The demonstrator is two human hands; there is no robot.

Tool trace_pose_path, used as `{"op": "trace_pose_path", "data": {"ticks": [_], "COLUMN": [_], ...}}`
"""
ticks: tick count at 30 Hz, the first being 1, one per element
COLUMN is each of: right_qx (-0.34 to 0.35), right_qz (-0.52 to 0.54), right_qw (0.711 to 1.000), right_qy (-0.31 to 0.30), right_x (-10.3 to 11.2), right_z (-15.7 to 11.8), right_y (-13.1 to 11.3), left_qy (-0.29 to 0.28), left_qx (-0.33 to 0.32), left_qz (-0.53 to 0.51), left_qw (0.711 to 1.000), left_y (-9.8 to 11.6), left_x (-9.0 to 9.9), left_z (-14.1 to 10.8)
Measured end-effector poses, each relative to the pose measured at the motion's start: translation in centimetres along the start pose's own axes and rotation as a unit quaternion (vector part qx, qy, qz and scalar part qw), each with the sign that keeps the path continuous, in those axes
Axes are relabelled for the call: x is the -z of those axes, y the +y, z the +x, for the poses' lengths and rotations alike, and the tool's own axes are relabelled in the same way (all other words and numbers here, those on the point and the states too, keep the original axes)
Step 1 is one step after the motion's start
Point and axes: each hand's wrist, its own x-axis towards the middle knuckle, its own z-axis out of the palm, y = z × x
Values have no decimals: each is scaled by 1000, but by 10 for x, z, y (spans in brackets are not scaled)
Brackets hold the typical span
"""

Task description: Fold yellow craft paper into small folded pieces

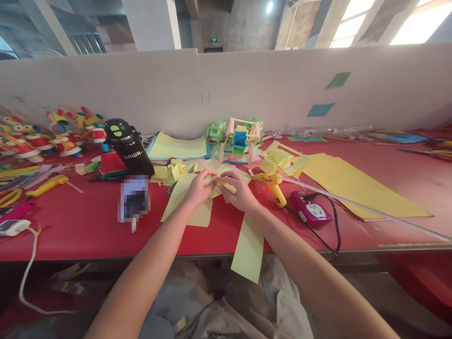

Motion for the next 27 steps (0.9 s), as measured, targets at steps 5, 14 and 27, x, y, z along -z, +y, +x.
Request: {"op": "trace_pose_path", "data": {"ticks": [5,14,27], "right_qx": [-5,-93,-164], "right_qz": [9,28,83], "right_qw": [1000,994,983], "right_qy": [-3,43,29], "right_x": [1,4,6], "right_z": [1,3,7], "right_y": [-4,-7,-10], "left_qy": [-23,11,0], "left_qx": [21,62,115], "left_qz": [1,-47,-142], "left_qw": [1000,997,983], "left_y": [4,1,5], "left_x": [1,2,2], "left_z": [0,5,1]}}
